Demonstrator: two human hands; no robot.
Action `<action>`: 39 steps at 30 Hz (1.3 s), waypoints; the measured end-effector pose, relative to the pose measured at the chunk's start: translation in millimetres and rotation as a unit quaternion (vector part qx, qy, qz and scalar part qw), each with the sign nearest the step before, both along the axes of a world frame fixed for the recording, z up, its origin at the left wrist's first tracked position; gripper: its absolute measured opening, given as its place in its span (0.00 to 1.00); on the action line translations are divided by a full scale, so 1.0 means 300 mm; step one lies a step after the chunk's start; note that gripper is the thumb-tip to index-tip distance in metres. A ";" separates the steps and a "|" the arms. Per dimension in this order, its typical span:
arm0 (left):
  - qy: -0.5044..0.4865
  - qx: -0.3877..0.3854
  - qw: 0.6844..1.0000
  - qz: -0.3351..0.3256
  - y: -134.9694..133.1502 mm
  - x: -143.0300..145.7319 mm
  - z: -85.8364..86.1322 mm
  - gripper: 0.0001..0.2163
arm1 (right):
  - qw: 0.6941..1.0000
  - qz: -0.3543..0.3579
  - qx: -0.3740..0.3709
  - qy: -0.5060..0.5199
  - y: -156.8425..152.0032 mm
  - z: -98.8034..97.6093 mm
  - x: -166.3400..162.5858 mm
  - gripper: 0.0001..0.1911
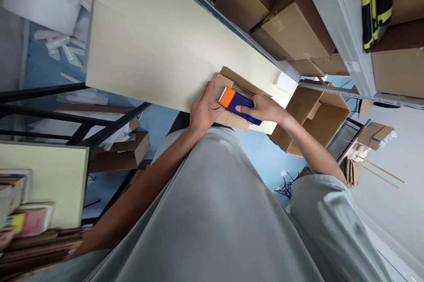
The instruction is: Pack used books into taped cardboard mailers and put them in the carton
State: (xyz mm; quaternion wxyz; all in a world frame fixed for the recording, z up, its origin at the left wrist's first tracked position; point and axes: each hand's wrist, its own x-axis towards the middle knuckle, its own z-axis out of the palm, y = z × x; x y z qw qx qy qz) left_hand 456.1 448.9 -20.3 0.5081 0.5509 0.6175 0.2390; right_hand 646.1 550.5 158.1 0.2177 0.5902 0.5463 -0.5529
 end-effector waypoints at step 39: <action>0.058 0.028 0.993 0.102 0.067 0.147 -0.035 0.31 | 0.998 -0.045 0.005 0.033 0.007 0.050 0.027 0.34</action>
